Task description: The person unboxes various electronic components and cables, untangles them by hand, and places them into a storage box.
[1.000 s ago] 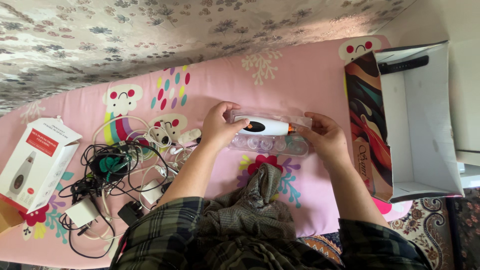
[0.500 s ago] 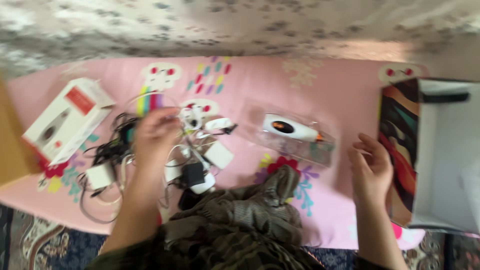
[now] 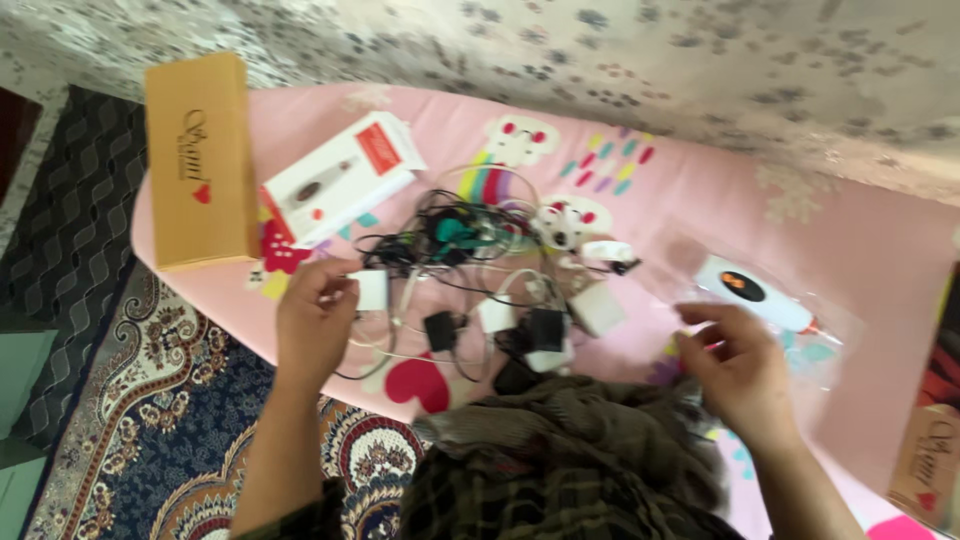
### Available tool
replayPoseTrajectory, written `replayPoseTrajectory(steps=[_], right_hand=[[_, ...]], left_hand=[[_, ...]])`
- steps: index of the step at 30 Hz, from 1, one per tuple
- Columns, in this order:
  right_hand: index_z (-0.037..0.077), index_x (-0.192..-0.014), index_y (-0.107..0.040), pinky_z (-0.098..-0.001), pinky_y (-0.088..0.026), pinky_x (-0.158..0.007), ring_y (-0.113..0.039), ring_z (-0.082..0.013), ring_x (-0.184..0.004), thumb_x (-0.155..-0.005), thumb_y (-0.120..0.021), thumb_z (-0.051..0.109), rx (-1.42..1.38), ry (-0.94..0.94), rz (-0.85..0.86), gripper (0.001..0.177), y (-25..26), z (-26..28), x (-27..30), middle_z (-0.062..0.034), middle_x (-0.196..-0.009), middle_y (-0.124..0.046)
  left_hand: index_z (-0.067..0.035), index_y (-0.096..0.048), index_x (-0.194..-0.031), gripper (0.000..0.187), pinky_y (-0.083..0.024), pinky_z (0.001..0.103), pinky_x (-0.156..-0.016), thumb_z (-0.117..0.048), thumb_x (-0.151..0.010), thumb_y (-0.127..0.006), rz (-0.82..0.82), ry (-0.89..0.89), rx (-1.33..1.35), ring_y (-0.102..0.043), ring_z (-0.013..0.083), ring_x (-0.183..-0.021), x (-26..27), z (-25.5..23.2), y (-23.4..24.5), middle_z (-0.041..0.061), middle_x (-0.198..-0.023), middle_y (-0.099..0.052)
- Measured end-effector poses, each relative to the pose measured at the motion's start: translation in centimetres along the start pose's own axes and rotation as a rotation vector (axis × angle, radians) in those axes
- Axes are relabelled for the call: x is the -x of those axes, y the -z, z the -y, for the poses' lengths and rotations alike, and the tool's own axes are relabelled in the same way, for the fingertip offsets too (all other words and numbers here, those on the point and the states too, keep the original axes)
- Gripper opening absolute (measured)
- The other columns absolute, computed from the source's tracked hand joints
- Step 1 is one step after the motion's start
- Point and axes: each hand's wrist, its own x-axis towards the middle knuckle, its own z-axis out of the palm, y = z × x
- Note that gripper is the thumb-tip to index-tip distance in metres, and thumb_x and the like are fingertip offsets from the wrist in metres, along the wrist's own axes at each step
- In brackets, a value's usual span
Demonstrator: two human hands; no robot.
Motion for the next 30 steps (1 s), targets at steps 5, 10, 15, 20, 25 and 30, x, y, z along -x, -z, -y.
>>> replayPoseTrajectory(steps=[5,10,15,20,25,30], right_hand=[[0.012,-0.110,-0.076,-0.0286,-0.055,-0.060,-0.067,-0.0132,-0.065,-0.082,-0.078,0.015,0.034,0.009,0.248,0.029,-7.6,4.8,3.4,-0.0033,-0.084,-0.076],[0.012,-0.109,-0.076,-0.0304,-0.058,-0.064,-0.073,-0.0143,-0.071,-0.078,-0.077,0.013,0.140,0.009,0.358,0.031,-12.3,8.6,6.1,-0.0038,-0.088,-0.077],[0.012,-0.106,-0.076,-0.0317,-0.058,-0.067,-0.075,-0.0185,-0.077,-0.076,-0.077,0.014,0.221,0.038,0.273,0.029,-13.6,9.6,7.1,-0.0056,-0.094,-0.076],[0.013,-0.105,-0.078,-0.0320,-0.059,-0.068,-0.074,-0.0185,-0.077,-0.078,-0.076,0.013,0.269,-0.032,0.173,0.027,-14.6,9.5,8.5,-0.0049,-0.090,-0.076],[0.013,-0.109,-0.078,-0.0320,-0.058,-0.069,-0.073,-0.0166,-0.075,-0.080,-0.077,0.015,0.267,-0.102,-0.056,0.029,-13.2,8.4,8.5,-0.0055,-0.092,-0.075],[0.012,-0.112,-0.077,-0.0319,-0.057,-0.071,-0.072,-0.0173,-0.078,-0.083,-0.076,0.013,0.288,-0.107,-0.143,0.029,-12.0,9.3,8.0,-0.0075,-0.095,-0.074]], left_hand=[[-0.008,-0.070,-0.114,0.025,-0.057,0.029,-0.072,-0.001,-0.091,-0.067,-0.012,-0.006,-0.013,-0.072,0.0176,-0.099,-0.2,2.5,3.5,0.007,-0.113,-0.067],[-0.008,-0.071,-0.114,0.025,-0.057,0.029,-0.075,-0.001,-0.091,-0.067,0.024,0.017,0.044,-0.072,0.0183,-0.100,-1.2,6.1,6.2,0.007,-0.118,-0.068],[-0.008,-0.069,-0.114,0.024,-0.058,0.028,-0.071,0.001,-0.092,-0.063,0.125,0.052,0.130,-0.071,0.0161,-0.100,-2.9,9.0,6.7,0.005,-0.116,-0.069],[-0.007,-0.069,-0.115,0.027,-0.058,0.027,-0.075,0.006,-0.092,-0.064,0.212,-0.139,0.221,-0.070,0.0145,-0.098,-4.9,9.8,4.7,0.007,-0.113,-0.068],[-0.009,-0.072,-0.112,0.022,-0.061,0.027,-0.077,0.001,-0.094,-0.067,0.317,-0.259,0.237,-0.070,0.0152,-0.088,-6.4,7.1,0.8,0.006,-0.109,-0.071],[-0.014,-0.072,-0.105,0.010,-0.054,0.043,-0.094,-0.015,-0.095,-0.074,0.324,-0.609,-0.008,-0.069,0.0282,-0.104,-7.8,0.8,-7.8,0.003,-0.106,-0.073]])
